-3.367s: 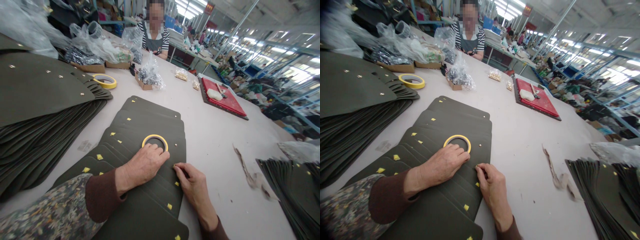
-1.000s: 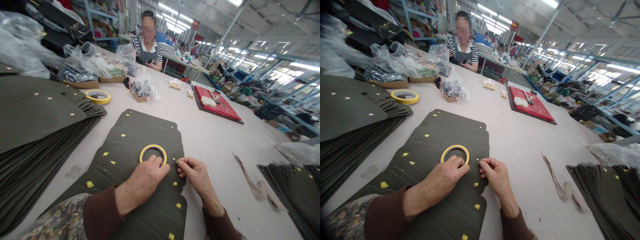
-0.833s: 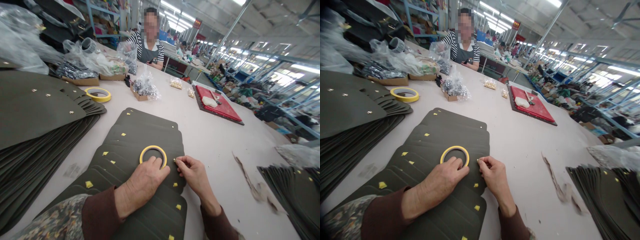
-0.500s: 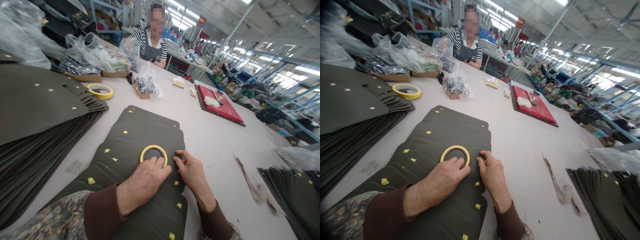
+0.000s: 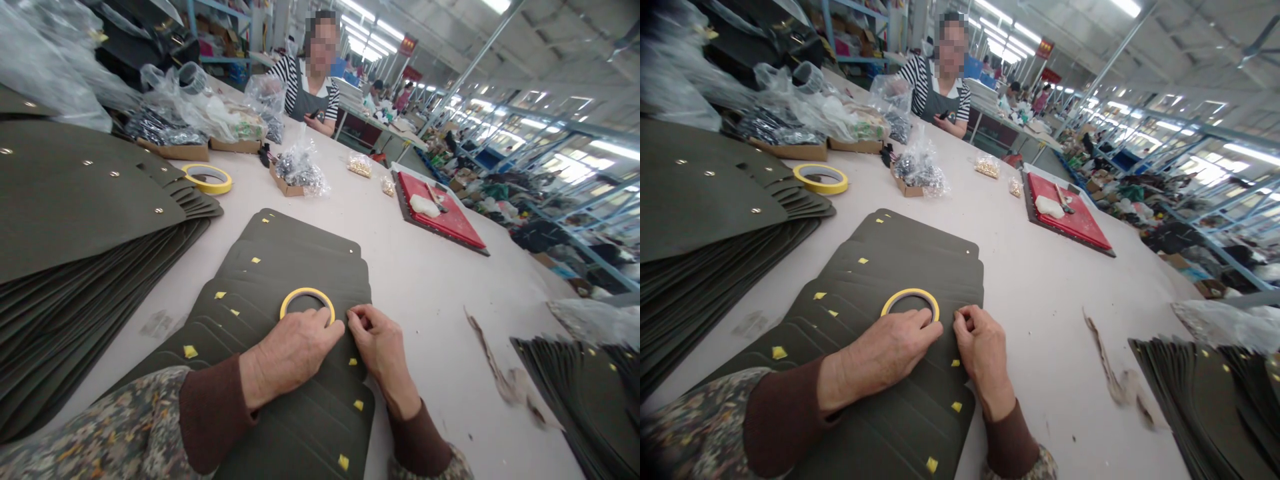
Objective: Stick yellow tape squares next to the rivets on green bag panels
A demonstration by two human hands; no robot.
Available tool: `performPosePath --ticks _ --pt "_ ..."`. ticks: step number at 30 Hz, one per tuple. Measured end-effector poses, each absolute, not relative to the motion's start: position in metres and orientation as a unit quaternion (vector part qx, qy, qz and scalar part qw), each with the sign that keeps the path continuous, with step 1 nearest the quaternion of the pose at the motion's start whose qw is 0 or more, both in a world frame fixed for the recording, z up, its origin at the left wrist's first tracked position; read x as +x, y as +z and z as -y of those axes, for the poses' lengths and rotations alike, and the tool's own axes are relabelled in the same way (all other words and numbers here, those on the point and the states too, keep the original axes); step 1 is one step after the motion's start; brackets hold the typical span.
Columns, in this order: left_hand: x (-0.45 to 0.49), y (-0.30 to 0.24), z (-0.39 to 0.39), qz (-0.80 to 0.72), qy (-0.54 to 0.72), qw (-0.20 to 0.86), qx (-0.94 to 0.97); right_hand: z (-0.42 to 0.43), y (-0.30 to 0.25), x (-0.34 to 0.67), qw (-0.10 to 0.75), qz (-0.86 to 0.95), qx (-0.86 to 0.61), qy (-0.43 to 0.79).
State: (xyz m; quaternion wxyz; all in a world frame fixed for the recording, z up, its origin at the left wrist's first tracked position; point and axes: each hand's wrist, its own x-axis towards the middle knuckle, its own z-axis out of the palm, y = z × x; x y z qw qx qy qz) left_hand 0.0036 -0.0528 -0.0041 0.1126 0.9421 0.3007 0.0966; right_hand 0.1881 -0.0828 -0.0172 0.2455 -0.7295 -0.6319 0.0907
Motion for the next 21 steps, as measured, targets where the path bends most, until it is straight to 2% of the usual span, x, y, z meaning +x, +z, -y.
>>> performPosePath --ticks 4,10,12,15,21 --pt "-0.001 0.002 0.045 -0.319 0.103 0.106 0.936 0.079 -0.006 0.189 0.218 0.616 -0.744 0.137" --pt "-0.006 -0.002 0.04 -0.31 0.152 0.132 0.929 0.108 0.013 0.2 0.144 0.623 -0.695 0.328" --pt "-0.005 -0.005 0.04 -0.3 0.174 0.14 0.927 0.117 0.011 0.205 0.188 0.61 -0.705 0.309" --pt "-0.004 -0.007 0.039 -0.299 0.181 0.138 0.927 0.121 -0.004 0.212 0.273 0.597 -0.724 0.212" --pt "-0.003 -0.009 0.036 -0.315 0.143 0.093 0.934 0.103 -0.027 0.221 0.302 0.609 -0.706 0.196"
